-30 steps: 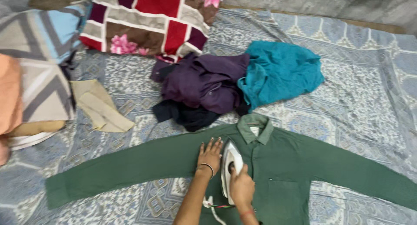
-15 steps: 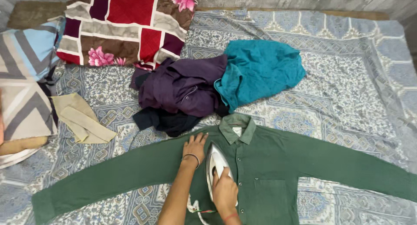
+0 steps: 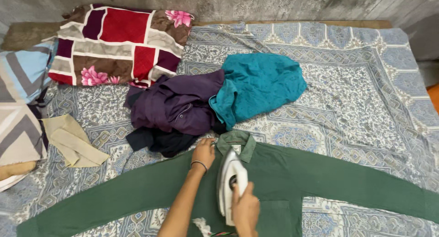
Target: The person irons a green long-sleeved shirt on a patterned bedsheet. They smooth the shirt, iron the sleeves and body, fold the sleeves inward, and continue ironing the folded sections. The shirt remains on the bed throughout the process.
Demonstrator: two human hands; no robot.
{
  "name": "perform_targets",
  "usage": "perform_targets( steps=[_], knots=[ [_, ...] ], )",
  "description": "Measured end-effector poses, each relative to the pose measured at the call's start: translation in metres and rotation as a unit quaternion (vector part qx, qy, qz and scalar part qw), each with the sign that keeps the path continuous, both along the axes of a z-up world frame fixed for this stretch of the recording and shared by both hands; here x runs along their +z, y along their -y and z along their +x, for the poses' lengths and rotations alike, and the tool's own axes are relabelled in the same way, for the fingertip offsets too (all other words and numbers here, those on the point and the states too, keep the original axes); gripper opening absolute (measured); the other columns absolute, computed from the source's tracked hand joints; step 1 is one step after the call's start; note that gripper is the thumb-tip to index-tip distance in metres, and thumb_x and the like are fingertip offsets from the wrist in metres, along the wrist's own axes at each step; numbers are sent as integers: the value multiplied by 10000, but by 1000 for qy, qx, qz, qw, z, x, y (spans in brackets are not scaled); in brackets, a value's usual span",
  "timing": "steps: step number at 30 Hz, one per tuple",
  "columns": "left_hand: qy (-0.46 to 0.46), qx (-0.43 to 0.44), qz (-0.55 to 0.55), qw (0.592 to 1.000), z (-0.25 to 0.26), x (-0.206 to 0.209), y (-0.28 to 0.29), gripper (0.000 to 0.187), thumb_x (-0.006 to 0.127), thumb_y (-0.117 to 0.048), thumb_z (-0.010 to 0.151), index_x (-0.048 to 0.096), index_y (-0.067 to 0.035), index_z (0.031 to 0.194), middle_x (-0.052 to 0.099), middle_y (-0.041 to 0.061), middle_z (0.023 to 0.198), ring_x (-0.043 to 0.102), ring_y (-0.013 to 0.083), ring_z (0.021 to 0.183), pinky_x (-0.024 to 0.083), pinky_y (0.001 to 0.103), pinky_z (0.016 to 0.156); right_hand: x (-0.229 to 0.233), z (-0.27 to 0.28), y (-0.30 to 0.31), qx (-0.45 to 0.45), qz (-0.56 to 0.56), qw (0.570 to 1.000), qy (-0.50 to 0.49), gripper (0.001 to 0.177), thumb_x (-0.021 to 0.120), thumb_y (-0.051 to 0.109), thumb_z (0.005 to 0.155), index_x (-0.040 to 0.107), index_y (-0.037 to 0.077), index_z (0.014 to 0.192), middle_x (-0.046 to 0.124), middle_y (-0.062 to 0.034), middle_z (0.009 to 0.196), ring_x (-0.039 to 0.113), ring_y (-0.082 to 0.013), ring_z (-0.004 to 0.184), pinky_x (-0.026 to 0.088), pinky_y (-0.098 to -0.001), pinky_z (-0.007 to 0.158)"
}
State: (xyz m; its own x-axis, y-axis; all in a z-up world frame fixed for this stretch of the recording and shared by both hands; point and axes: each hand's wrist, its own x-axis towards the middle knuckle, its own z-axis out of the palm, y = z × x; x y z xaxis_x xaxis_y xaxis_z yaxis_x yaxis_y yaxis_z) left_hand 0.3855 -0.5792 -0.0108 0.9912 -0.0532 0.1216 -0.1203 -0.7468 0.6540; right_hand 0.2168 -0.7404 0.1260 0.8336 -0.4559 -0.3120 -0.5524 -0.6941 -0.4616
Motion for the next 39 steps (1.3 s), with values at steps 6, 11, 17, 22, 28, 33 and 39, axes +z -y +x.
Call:
perform_targets(
  steps=[6,11,17,22,28,33,39],
  knots=[
    [-148,49,82,984,47,-12,59,447,747,-337,865,666,-28,1177,668,199,1193,616,379,1146,496,483,985,-17,50,52,-33,-55,998,21,443,572,440,966,518,9,1049,705,-283,786,691,-513,780,534,-603,699],
    [-200,72,119,970,84,-27,70,242,712,-291,898,769,-82,1007,734,186,1104,695,378,1070,561,483,943,-37,89,55,-28,-40,999,-7,437,563,420,980,507,6,1105,726,-280,817,708,-496,818,546,-582,754],
    [-124,105,74,984,80,-50,71,189,731,-208,820,766,-76,950,726,214,1020,688,406,995,557,516,873,-27,112,60,22,-48,998,25,420,583,393,974,511,2,1109,722,-286,830,703,-504,828,546,-594,746],
    [-138,77,87,984,85,-49,69,238,742,-265,842,754,-51,947,721,226,1046,682,406,1021,548,505,914,-32,79,51,7,-44,999,-12,428,573,414,976,498,17,1117,721,-288,824,698,-509,833,541,-603,761],
    [-116,-4,-73,991,48,-6,35,570,822,-292,712,606,-64,1188,608,195,1220,611,357,1114,535,453,940,-46,122,70,33,-53,997,40,435,572,402,979,516,-10,1107,717,-304,874,690,-520,848,543,-605,758],
    [-77,-45,124,988,-6,24,21,488,767,-225,839,608,-215,1301,532,74,1364,519,323,1282,450,486,1041,-3,139,86,84,-38,994,58,477,612,408,952,557,-33,1127,705,-316,842,697,-507,810,559,-585,715],
    [-116,-13,9,993,1,-24,19,614,616,-27,864,608,-310,1409,597,-27,1385,507,298,1259,388,505,1063,2,72,30,146,-56,987,47,437,586,426,953,572,8,1079,705,-260,726,702,-475,700,562,-570,645]
  ],
)
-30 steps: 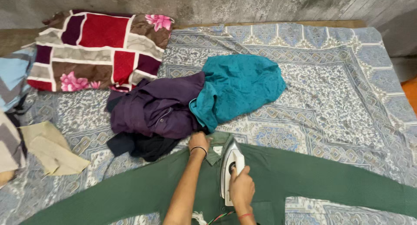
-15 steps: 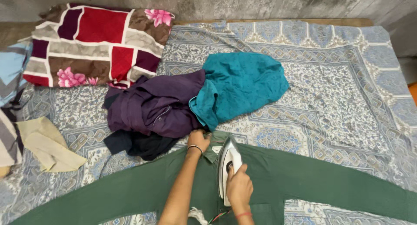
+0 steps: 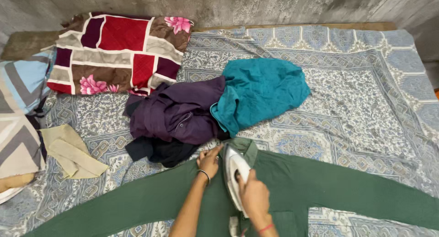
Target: The person irons a green long-sleeved shirt on a patterned bedsheet. They smooth the shirt, iron the sleeves and body, fold the sleeves inward, and continue ironing the folded sections. The shirt remains on the bed throughout the process.
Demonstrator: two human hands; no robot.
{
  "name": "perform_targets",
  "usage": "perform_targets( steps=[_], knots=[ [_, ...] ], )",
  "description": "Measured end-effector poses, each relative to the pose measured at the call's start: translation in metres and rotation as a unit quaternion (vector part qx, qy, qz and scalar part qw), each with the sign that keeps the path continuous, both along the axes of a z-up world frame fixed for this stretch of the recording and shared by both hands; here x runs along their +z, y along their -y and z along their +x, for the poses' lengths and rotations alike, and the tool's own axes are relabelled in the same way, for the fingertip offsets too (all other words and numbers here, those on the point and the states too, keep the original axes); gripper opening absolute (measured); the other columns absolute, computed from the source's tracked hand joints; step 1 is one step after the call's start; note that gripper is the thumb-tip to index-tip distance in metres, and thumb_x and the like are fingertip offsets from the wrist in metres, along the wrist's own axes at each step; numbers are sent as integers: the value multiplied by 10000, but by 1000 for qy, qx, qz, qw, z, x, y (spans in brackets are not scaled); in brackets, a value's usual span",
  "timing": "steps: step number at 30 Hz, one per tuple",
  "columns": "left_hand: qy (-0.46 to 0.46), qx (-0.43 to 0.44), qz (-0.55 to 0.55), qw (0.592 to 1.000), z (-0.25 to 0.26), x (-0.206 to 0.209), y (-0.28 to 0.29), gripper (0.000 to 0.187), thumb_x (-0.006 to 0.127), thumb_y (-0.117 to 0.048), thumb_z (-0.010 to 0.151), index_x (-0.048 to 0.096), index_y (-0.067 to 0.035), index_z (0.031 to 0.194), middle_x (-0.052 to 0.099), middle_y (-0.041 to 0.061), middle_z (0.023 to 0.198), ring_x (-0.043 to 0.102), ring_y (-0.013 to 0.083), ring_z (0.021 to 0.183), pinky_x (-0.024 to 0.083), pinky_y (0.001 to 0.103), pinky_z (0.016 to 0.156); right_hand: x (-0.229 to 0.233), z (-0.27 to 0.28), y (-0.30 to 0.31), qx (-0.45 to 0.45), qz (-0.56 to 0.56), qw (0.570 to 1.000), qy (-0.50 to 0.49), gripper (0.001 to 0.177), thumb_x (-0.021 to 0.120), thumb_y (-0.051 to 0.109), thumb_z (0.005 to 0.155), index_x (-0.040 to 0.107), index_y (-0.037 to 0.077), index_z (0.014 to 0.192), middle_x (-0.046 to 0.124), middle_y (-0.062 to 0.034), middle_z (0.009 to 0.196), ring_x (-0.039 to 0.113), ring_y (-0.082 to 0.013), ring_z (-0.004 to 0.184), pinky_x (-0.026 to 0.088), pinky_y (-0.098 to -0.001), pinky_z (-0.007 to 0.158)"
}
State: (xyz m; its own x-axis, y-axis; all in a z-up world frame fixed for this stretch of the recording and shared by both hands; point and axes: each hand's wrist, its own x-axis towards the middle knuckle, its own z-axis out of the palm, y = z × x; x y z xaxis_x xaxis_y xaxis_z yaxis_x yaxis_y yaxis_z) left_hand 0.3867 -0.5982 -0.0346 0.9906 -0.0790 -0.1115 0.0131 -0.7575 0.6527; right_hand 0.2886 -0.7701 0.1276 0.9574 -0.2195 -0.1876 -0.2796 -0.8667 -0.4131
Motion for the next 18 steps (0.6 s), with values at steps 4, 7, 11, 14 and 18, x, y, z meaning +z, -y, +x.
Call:
perform_targets(
  steps=[4,7,11,14,18],
  knots=[
    [59,55,-64,995,3,-13,-35,551,574,25,852,620,-197,1354,613,37,1384,509,311,1289,424,476,1131,-19,14,-41,34,-12,999,37,408,571,393,975,558,-2,1080,706,-244,706,703,-460,660,560,-566,616],
    [74,40,-4,996,-23,-6,-43,515,604,24,804,631,-153,1286,577,53,1394,467,322,1330,399,496,1112,-31,41,-52,25,-23,998,51,410,570,381,991,553,-13,1103,704,-246,693,698,-460,650,556,-565,622],
    [111,31,21,993,-53,21,-35,559,632,22,739,607,-98,1285,531,99,1410,417,356,1361,332,524,1137,-32,59,-56,34,-22,996,83,424,569,356,986,544,-45,1119,700,-249,699,699,-458,656,560,-560,614],
    [79,54,16,995,-62,35,-32,561,620,39,737,623,-109,1278,527,87,1425,399,346,1395,323,508,1153,-33,47,-59,38,-16,996,85,472,560,361,975,525,-71,1160,696,-254,669,706,-450,639,571,-547,609],
    [57,61,-3,997,-75,37,-25,450,629,17,813,655,-119,1241,532,81,1438,386,348,1415,329,516,1135,-48,23,-61,8,-56,998,30,460,554,403,981,534,-28,1139,706,-256,702,712,-456,671,574,-555,626]
  ],
)
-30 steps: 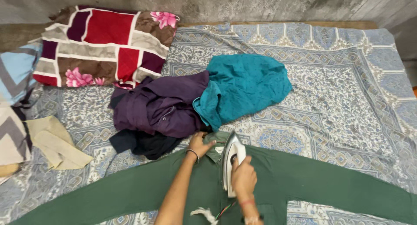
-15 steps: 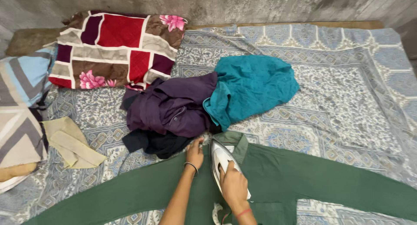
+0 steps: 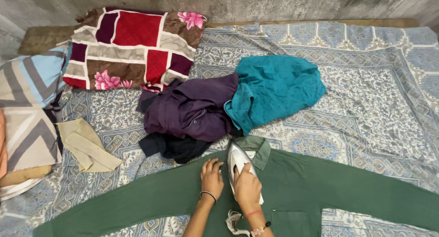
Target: The person irons a green long-sleeved shirt on a patterned bedsheet. They smooth the shirt, iron the sleeves and body, fold the sleeves inward, and continue ironing the folded sections. The shirt remains on the bed throughout the process.
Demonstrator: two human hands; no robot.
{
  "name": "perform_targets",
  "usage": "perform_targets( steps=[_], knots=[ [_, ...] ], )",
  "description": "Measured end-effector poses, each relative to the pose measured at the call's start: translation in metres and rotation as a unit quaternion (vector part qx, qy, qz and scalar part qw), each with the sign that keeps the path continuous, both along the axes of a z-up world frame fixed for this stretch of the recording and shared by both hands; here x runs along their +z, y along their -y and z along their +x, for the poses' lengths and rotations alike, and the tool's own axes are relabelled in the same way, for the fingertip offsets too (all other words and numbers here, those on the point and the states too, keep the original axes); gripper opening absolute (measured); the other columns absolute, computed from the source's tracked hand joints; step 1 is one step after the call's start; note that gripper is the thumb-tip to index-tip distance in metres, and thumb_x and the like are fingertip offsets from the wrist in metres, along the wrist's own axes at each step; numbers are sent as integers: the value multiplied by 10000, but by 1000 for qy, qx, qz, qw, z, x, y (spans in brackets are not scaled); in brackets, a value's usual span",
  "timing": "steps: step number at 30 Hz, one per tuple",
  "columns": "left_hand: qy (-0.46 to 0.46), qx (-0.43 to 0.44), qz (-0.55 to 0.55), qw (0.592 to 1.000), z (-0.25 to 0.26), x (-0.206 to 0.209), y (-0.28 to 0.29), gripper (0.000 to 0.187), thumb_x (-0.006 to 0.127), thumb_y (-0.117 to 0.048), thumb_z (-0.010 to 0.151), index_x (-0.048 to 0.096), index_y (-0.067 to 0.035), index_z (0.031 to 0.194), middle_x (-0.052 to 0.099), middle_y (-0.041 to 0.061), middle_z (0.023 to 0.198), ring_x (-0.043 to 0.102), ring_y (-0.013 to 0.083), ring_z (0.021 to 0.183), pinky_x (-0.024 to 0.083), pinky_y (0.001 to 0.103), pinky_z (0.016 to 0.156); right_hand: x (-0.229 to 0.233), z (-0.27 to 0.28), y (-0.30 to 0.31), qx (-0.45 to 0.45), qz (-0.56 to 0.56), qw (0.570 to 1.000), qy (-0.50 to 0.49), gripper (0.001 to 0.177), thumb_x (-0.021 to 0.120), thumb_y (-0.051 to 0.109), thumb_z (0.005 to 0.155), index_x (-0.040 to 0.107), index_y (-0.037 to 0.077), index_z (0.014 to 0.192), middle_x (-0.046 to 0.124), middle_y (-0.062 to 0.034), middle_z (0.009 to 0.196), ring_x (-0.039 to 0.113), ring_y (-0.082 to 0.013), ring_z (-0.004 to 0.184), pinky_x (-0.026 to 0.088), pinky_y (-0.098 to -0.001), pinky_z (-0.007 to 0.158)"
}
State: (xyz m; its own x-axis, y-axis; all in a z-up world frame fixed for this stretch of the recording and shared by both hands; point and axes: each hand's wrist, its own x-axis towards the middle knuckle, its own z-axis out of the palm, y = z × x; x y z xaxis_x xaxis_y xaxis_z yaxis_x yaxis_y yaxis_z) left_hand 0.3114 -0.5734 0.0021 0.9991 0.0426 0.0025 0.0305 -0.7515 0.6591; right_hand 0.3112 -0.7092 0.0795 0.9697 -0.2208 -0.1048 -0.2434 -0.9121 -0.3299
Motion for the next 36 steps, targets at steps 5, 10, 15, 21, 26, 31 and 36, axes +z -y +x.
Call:
perform_targets(
  steps=[5,10,15,21,26,31,36],
  knots=[
    [-10,-16,3,1000,-17,27,9,463,627,30,786,651,-104,1229,518,101,1430,377,354,1408,321,515,1147,18,37,3,6,32,999,28,463,573,403,974,543,-45,1085,709,-276,746,711,-482,734,567,-571,682],
    [0,-33,-16,999,-9,38,19,500,619,24,812,595,-81,1300,511,99,1461,370,349,1425,326,507,1143,57,11,35,-5,61,998,-31,455,572,430,964,563,-12,1070,713,-295,792,709,-490,787,564,-582,715],
    [12,-95,-5,995,3,17,47,543,565,-12,893,516,-29,1434,460,122,1538,329,347,1488,258,498,1234,54,-18,61,-64,56,995,-56,460,569,440,975,566,-16,1040,715,-304,808,707,-498,808,561,-586,733],
    [-78,-163,107,978,39,6,71,638,555,-114,919,371,-9,1521,268,118,1656,123,348,1554,93,503,1246,23,36,63,-61,41,997,-39,458,576,429,970,562,-18,1070,716,-297,812,708,-494,797,561,-583,735],
    [-107,-182,183,960,46,10,66,690,543,-138,931,298,-39,1568,209,61,1683,116,291,1564,75,503,1259,22,43,59,-32,37,999,18,506,569,383,980,528,-82,1174,713,-289,782,713,-479,739,573,-563,669],
    [-103,-189,159,963,47,4,63,691,521,-133,948,269,-61,1587,165,48,1705,112,303,1563,105,459,1259,23,-12,61,-43,17,999,-15,433,552,392,985,525,-31,1078,712,-274,748,710,-477,715,570,-562,658],
    [-158,-194,186,950,54,4,68,758,515,-62,903,237,-98,1608,123,10,1715,82,282,1576,116,464,1260,24,1,66,-47,28,998,-21,424,557,418,990,532,-3,1040,711,-275,765,707,-480,736,568,-568,679]
  ],
)
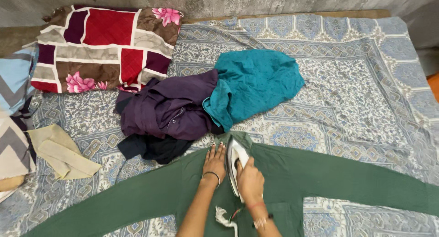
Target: The person irons a green long-sleeved shirt on a patterned bedsheet. They smooth the shirt, iron the sleeves and body, fold the sleeves inward, and continue ironing the folded sections. The shirt remains on the bed throughout the process.
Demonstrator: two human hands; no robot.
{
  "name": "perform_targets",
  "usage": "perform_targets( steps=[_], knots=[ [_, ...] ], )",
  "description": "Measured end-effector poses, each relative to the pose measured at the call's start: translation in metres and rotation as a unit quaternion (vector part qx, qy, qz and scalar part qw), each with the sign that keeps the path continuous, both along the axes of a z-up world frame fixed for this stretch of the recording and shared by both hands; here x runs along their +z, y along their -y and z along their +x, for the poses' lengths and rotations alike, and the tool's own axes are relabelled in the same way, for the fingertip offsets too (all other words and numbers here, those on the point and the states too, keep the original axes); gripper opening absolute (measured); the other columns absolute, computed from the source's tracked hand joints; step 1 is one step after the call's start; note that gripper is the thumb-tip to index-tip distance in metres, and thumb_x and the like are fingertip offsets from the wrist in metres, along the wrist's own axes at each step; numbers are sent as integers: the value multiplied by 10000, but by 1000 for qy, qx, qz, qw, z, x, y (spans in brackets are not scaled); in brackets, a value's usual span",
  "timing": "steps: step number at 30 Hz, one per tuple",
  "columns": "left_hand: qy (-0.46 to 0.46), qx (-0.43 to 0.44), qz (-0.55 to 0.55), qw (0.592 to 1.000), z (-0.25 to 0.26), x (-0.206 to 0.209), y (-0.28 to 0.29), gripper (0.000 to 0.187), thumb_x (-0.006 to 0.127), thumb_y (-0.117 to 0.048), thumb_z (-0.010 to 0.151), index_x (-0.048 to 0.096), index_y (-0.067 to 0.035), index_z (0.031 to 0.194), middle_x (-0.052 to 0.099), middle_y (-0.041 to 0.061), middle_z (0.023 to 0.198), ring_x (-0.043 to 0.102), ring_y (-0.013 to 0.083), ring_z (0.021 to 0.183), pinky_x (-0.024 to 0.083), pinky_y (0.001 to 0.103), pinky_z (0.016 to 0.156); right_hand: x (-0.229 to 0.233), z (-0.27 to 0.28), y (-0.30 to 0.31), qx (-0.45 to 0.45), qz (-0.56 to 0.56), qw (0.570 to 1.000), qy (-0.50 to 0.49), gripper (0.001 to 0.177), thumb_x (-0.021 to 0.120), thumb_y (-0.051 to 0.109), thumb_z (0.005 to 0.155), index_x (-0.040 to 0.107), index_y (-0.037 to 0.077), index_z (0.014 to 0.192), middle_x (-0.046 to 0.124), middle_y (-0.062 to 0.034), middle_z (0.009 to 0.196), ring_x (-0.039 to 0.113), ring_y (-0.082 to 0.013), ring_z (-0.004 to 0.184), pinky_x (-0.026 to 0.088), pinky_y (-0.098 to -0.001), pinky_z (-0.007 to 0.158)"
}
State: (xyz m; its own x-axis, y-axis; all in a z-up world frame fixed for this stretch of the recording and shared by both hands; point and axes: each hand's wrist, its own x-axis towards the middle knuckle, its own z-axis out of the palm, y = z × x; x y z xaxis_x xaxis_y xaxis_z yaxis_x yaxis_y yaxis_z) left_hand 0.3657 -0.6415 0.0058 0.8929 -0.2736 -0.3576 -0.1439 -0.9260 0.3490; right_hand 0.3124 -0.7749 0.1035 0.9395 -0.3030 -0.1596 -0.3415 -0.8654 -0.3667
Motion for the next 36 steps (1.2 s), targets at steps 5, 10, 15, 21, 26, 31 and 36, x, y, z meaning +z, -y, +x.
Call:
perform_targets(
  steps=[5,10,15,21,26,31,36],
  knots=[
    [-18,-13,62,998,-4,23,-12,812,516,-40,881,201,-147,1622,94,-12,1708,70,259,1575,100,505,1262,22,6,16,44,38,998,34,436,601,438,961,557,7,1007,694,-285,738,688,-503,717,547,-589,655],
    [90,-100,48,990,-68,29,10,758,571,-182,941,216,-58,1598,114,94,1714,85,324,1576,103,534,1255,30,-99,46,-48,37,998,-9,480,583,435,935,559,-4,1128,694,-294,702,693,-503,708,539,-594,641],
    [-45,-47,0,998,-133,42,37,853,633,-338,950,162,-96,1618,16,58,1705,-11,338,1565,24,593,1236,13,-150,51,-91,4,994,-60,441,557,459,961,553,23,1025,701,-278,714,699,-501,718,547,-597,665],
    [-27,-52,-49,997,-177,64,41,840,666,-382,932,225,-129,1601,29,92,1702,-7,373,1549,30,607,1219,-12,-109,60,-75,-13,996,-36,432,533,431,1003,533,0,1030,708,-285,766,707,-496,729,564,-588,674],
    [-138,-98,-72,983,-244,65,17,342,595,-368,982,756,-91,1100,162,85,1733,36,382,1595,83,548,1277,-17,-72,74,-61,-16,998,-18,492,547,454,1000,534,-29,1090,708,-287,777,707,-497,757,570,-579,674],
    [-227,-6,-236,945,-334,61,-5,450,534,-437,1045,766,-66,937,752,201,1066,687,392,1025,531,460,962,-5,-152,81,-54,-1,998,-39,522,565,476,983,546,-12,1168,707,-299,775,701,-507,745,554,-592,668],
    [-244,35,-243,938,-397,61,-35,456,664,-471,954,735,-40,822,707,139,917,698,346,875,550,457,816,-4,-299,70,-96,-24,993,-68,521,547,485,972,546,13,1190,705,-284,730,711,-484,703,562,-582,641]
  ],
)
